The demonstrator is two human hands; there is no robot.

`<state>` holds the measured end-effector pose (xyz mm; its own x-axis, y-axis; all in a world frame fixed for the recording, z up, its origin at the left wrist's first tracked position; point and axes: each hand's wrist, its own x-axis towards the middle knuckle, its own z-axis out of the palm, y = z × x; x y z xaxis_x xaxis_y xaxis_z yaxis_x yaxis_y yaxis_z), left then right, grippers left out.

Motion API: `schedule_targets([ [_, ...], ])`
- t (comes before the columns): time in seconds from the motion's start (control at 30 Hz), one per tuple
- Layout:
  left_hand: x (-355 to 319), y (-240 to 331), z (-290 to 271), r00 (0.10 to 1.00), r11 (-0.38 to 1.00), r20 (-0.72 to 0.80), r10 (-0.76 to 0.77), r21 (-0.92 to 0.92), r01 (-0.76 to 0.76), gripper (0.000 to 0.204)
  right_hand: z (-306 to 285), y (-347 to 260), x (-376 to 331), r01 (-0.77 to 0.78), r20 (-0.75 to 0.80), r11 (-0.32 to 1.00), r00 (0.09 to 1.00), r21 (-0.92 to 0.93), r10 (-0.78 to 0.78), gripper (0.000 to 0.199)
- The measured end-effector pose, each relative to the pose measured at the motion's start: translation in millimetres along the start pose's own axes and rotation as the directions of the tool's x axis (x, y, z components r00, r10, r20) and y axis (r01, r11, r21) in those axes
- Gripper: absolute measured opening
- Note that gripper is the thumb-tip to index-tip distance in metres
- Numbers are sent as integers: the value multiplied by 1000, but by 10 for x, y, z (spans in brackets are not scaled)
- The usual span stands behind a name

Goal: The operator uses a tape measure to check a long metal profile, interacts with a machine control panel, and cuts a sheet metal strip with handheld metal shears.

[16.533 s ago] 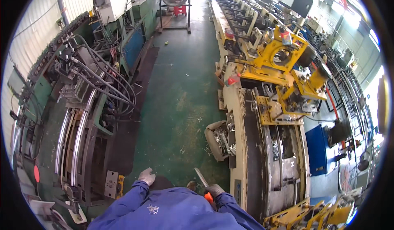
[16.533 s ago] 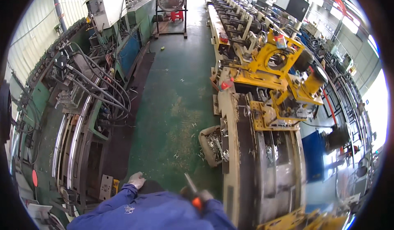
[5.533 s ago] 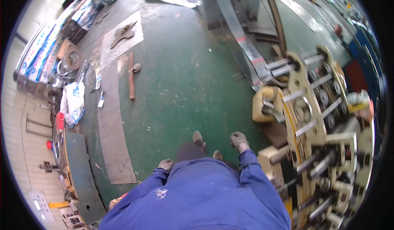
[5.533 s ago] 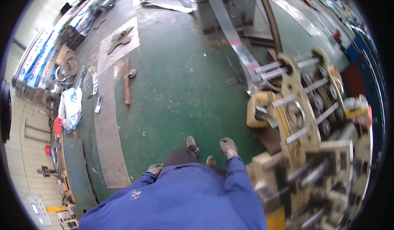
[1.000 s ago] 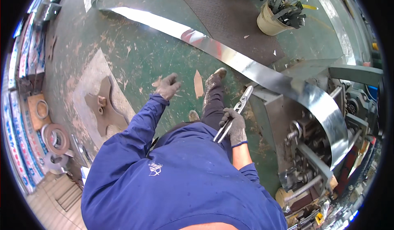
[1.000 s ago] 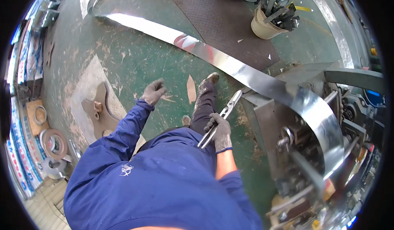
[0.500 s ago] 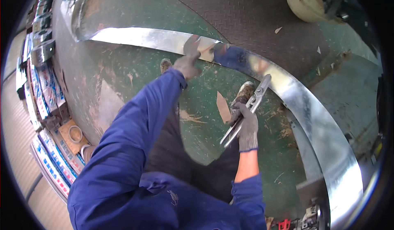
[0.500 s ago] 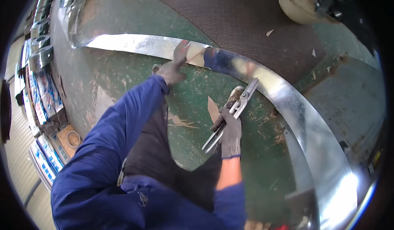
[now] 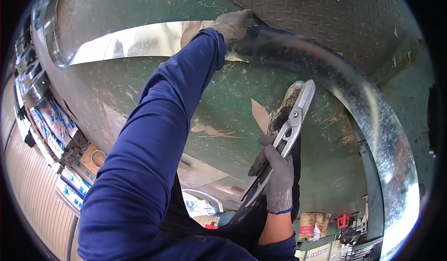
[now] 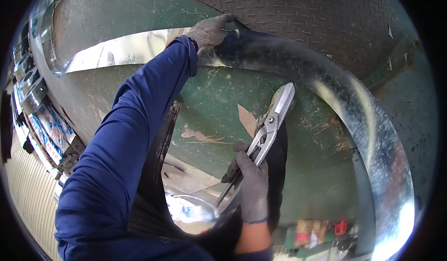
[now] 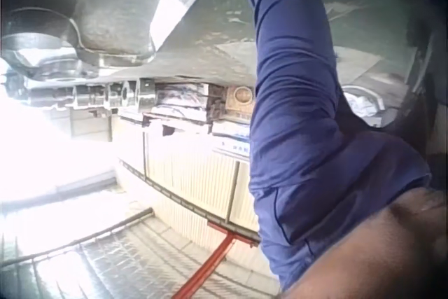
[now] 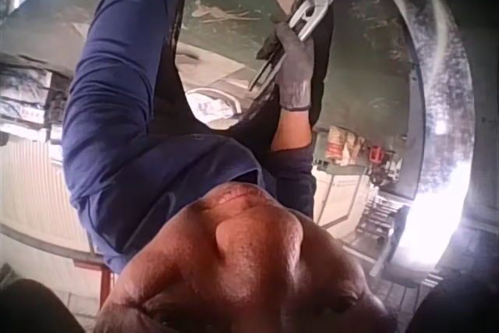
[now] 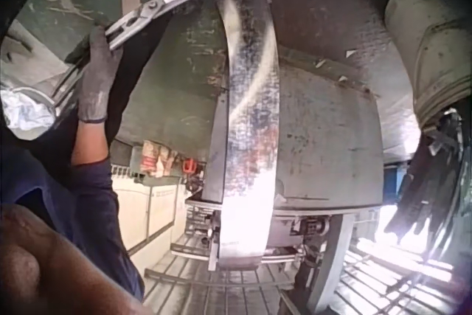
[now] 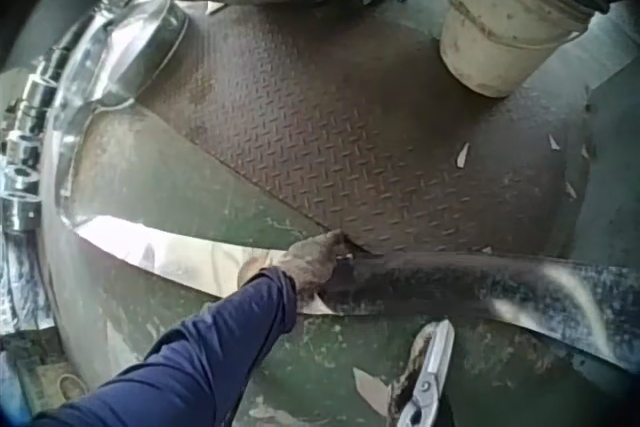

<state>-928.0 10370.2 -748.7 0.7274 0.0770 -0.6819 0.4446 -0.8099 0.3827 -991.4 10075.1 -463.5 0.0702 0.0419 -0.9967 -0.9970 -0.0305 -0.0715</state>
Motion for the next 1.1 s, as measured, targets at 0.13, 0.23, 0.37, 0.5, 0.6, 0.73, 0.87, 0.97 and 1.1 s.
schedule_targets([
  [0.13,-82,-185,-193,976,985,215,-20,-162,55,49,-4,-100,84,36,36,997,999,-69,-33,29],
  [0.23,-313,62,-511,985,974,163,-51,-210,85,46,-43,-183,102,36,-21,998,999,-53,-38,21],
  [0.37,-308,282,-1108,973,924,64,-223,-305,232,41,-47,-344,104,11,-19,1000,1000,-14,-11,17],
  [0.5,233,753,-1411,996,968,-33,-86,-239,76,35,-132,-472,171,50,-20,998,999,34,-50,19],
  [0.6,755,526,-1281,988,978,-151,28,-200,-58,38,-55,-610,192,125,-20,992,992,-14,-125,19],
  [0.73,1177,619,-809,993,999,-114,27,42,-22,42,-23,-358,302,126,-24,991,992,-38,-127,19],
  [0.87,1206,364,-447,936,964,-336,106,264,-14,53,4,-9,754,153,-173,982,970,-112,-171,21],
  [0.97,1093,94,-256,827,972,-518,218,195,-134,57,248,-178,1363,34,-132,993,990,-110,-49,14],
  [1.1,918,160,127,754,959,-592,284,179,-221,68,714,-241,2148,100,-233,995,968,6,-96,15],
])
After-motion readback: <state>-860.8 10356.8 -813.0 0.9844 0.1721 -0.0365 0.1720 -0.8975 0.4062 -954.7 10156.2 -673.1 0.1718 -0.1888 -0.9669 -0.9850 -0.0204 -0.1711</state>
